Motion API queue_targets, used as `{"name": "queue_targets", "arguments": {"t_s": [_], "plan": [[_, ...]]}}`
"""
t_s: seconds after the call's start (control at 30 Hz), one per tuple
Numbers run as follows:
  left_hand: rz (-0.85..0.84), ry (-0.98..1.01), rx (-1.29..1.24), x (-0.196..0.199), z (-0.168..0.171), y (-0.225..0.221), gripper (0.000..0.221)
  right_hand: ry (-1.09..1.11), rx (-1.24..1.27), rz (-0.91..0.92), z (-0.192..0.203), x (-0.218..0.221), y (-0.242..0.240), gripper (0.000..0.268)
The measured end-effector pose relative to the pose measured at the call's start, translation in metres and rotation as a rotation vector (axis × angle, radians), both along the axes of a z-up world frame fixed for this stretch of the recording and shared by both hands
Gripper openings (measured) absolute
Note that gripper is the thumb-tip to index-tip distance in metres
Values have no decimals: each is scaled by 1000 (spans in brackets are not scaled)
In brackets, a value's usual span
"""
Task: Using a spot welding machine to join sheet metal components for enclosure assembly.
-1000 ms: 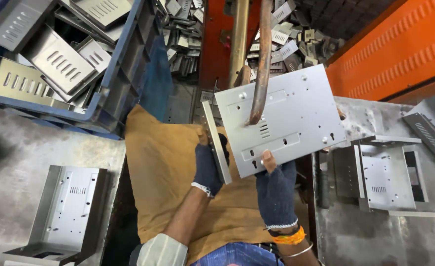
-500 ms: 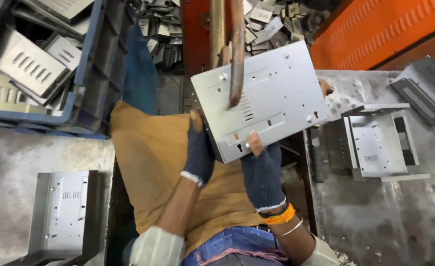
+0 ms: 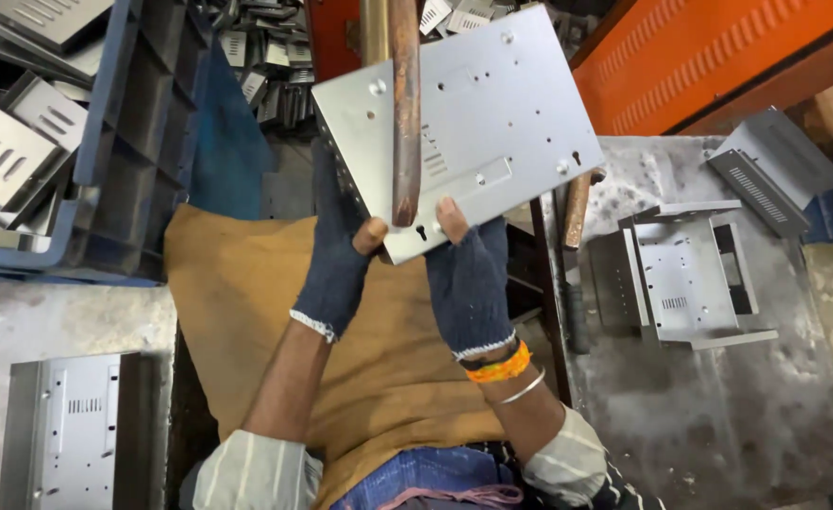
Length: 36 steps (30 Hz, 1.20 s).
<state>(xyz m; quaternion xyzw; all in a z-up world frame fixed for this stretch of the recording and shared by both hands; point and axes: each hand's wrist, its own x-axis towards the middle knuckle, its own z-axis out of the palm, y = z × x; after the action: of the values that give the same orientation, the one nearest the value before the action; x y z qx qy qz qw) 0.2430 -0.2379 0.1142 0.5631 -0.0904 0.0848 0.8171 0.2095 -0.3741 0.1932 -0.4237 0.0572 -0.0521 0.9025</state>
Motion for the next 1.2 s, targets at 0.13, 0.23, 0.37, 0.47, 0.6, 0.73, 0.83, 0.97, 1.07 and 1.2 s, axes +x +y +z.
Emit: {"name": "queue_targets", "arguments": {"t_s": [0.13,0.23,0.37,0.47,0.6,0.73,0.83,0.97,1.07,1.2], "plan": [[36,-28,63,17,5,-1,126,-7,15,24,-5,16,-3,42],[41,-18,47,22,12,-1,127,6,13,23,-20,25,-8,41],[47,-7,38,27,-1,-4,125,130,-116,-12,-6,26,-4,37],[46,-6,40,30,3,-4,126,121,-119,-27,20,27,6,39],[29,-8,12,24,8,-7,131,59,-148,-6,5,25,-3,38],[60,-33,53,28,3,-10,134,94,-118,6,1,27,-3,43],[45,19,18,23,9,-12,139,54,-92,-27,-3,26,-1,43],[55,12,2,25,5,-12,139,3,-34,-32,8,26,4,47],[27,58,-16,13,11,-8,137,28,-46,-31,-14,24,-2,45],[-17,123,-133,8,22,-11,122,-32,43,7,5,24,3,49]]}}
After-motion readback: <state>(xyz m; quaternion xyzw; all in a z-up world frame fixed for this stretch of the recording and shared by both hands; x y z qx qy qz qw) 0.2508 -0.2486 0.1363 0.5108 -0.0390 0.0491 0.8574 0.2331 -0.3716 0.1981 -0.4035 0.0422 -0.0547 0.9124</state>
